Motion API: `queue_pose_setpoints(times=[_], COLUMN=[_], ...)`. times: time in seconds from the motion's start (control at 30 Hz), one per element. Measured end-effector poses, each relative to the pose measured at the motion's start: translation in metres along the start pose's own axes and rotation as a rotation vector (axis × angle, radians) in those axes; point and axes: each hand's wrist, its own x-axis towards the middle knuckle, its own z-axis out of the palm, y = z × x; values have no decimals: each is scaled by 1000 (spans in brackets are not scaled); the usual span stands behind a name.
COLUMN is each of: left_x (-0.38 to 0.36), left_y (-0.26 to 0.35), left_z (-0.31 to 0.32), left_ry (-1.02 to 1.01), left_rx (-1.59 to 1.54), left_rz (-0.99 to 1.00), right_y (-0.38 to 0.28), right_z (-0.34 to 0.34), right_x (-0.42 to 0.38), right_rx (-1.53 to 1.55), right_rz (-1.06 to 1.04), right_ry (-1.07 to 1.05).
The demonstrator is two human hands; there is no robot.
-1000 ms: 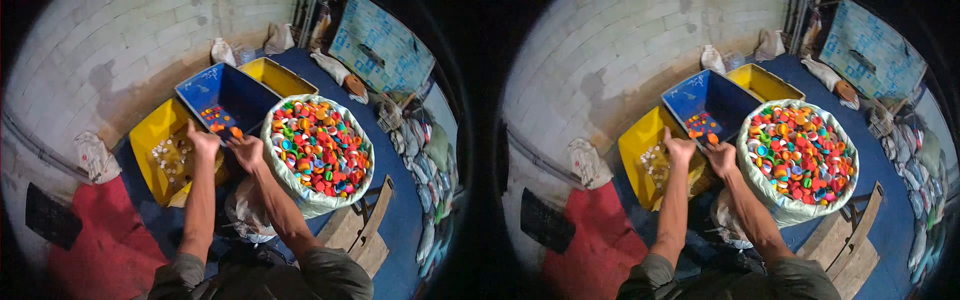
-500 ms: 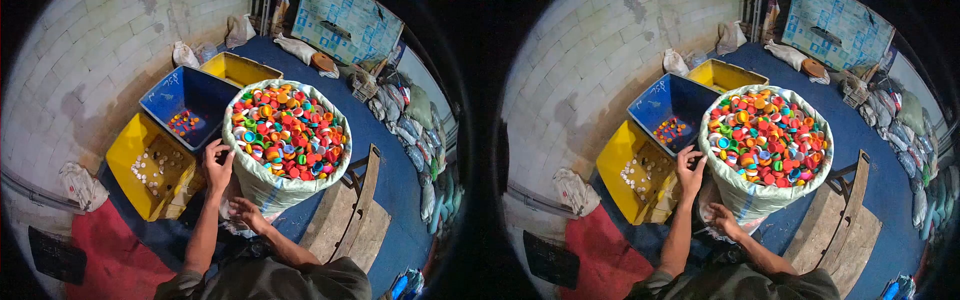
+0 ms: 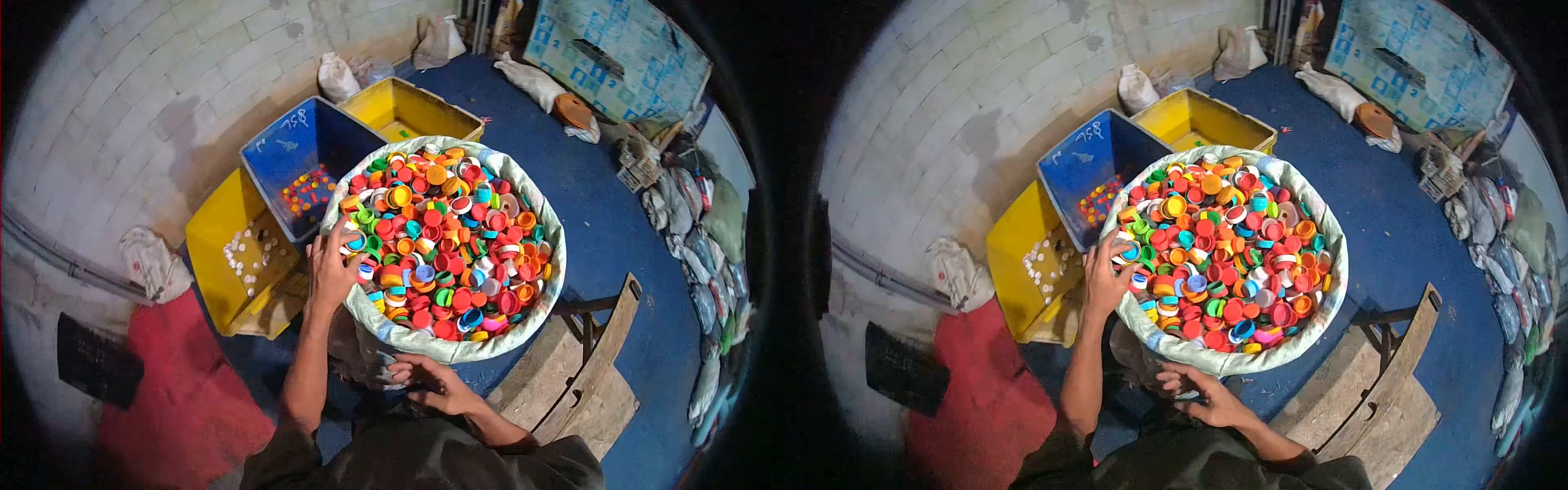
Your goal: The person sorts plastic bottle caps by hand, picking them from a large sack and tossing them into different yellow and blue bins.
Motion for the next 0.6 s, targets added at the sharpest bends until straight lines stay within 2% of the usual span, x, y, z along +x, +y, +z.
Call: queue_pose_setpoints(times=[0.13,0.2,0.27,0.4,0.53,0.6], left_x=[0,0,2,2,5,4], left_y=[12,15,6,-1,-2,0], left_z=[3,3,9,11,12,11], left_ry=[59,48,37,50,105,135], left_rx=[6,-16,-52,7,-212,-190], left_rz=[-55,-148,-181,-99,-153,-143], right_y=[-27,-42,-50,-58,-61,-63], right_z=[-34,-44,-46,-44,-38,-37], right_x=[-18,-21,-21,-20,-15,-11], right_rx=[-20,-64,-128,-158,-234,-267], right_rz=[-39,-36,-74,-78,-135,-172], right_ry=[-146,-184,-192,-205,-177,-169])
